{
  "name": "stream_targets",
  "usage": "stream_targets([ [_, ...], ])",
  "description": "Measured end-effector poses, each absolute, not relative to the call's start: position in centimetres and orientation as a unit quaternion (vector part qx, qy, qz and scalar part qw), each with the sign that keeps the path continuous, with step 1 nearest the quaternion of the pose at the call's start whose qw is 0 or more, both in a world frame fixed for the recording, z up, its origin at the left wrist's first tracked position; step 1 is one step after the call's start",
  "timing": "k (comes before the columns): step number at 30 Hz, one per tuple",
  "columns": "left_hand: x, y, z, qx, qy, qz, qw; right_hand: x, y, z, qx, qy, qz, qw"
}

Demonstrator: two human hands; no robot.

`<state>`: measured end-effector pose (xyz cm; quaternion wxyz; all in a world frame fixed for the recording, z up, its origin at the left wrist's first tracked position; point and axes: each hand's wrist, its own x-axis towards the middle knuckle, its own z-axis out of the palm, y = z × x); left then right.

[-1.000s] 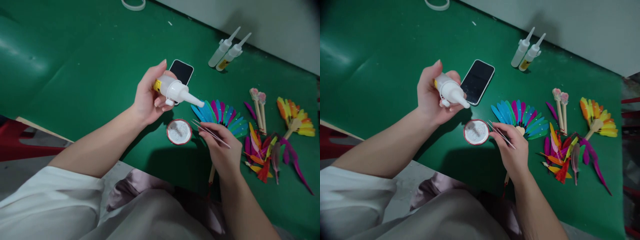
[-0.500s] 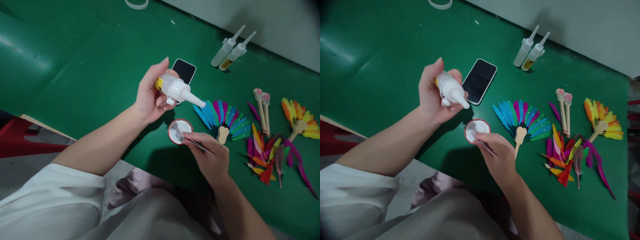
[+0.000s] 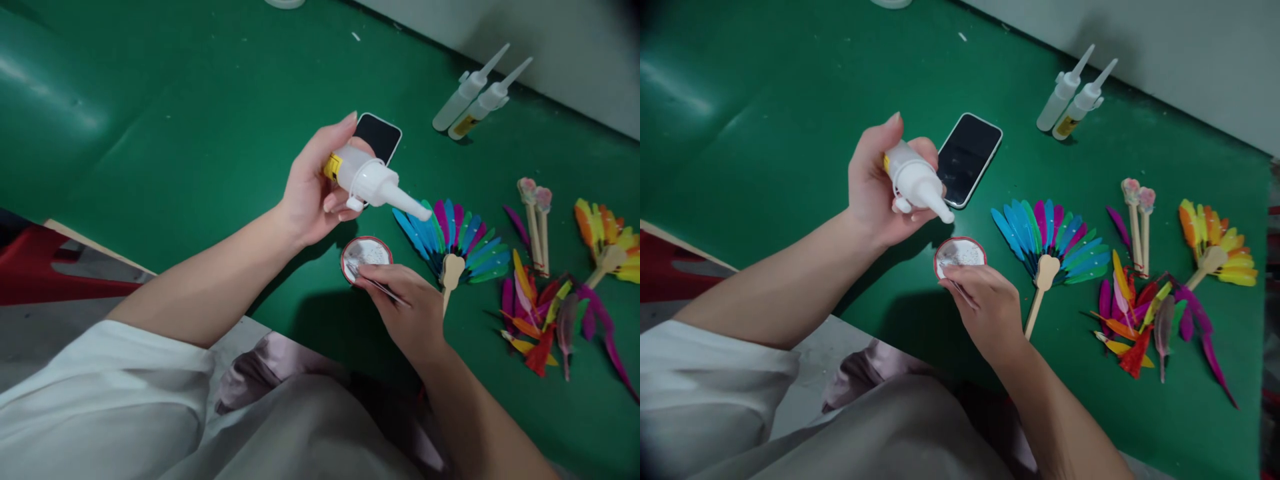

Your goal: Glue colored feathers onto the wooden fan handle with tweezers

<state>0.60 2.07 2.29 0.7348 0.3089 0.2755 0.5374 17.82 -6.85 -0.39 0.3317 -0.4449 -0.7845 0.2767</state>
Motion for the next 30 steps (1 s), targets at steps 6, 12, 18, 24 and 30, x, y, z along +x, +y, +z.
stream_targets([
  [6,0.6,2.1,2.2,0.323,0.272,0.540,0.728,17.8,-6.8,-0.4,-0.447,-0.777,0.285,0.339],
  [12,0.7,2.1,2.2,0.312,0.289,0.537,0.729,17.7,-6.8,-0.4,-0.448,-0.779,0.279,0.340],
  [18,0.6,2.0,2.4,0.320,0.306,0.525,0.727,17.8,-6.8,-0.6,-0.446,-0.776,0.280,0.347],
  [24,0.7,1.9,2.4,0.313,0.302,0.538,0.722,18.2,-7.1,-0.2,-0.444,-0.743,0.313,0.392],
  [30,1.1,1.6,1.8,0.334,0.331,0.523,0.710,20.2,-6.9,1.2,-0.508,-0.563,0.379,0.531],
])
